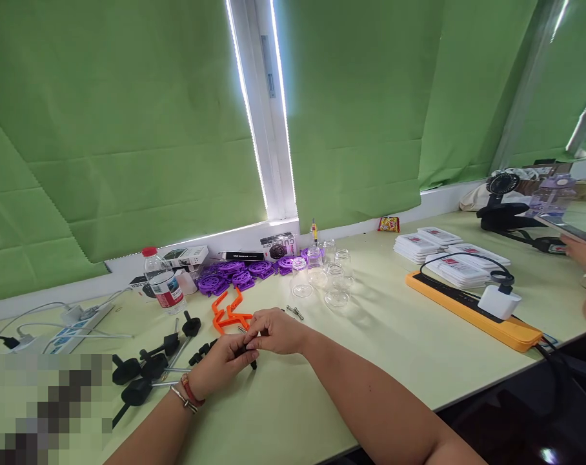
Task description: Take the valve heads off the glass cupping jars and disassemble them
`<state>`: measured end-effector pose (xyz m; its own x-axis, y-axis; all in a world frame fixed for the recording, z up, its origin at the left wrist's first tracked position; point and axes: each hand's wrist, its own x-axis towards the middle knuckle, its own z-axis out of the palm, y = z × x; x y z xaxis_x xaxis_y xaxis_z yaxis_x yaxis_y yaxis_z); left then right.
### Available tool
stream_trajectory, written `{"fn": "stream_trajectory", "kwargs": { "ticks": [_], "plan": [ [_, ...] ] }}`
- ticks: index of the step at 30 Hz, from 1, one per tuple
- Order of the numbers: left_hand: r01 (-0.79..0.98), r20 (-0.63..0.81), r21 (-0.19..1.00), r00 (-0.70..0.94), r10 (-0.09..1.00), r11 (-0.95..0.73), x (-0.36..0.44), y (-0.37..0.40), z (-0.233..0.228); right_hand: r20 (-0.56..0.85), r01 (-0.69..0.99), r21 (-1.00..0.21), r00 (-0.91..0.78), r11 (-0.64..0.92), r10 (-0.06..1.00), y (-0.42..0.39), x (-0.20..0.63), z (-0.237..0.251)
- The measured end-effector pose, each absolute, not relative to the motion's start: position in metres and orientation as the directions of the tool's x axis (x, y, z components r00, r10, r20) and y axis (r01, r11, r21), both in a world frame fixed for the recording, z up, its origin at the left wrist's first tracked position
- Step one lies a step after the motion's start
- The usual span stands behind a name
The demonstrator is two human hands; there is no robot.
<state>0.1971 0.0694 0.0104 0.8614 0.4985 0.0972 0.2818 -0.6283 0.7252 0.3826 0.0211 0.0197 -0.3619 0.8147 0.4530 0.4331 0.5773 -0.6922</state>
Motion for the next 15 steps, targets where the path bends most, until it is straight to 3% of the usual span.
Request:
{"fn": "stream_trajectory", "kwargs": {
  "ticks": [15],
  "plan": [
    [0.286,0.096,0.722,0.860,0.500,-0.630,0.1973,0.0705,0.0102,0.436,0.396,-0.733,-0.351,0.553,0.829,0.0228,0.3849,0.0179]
  ]
}}
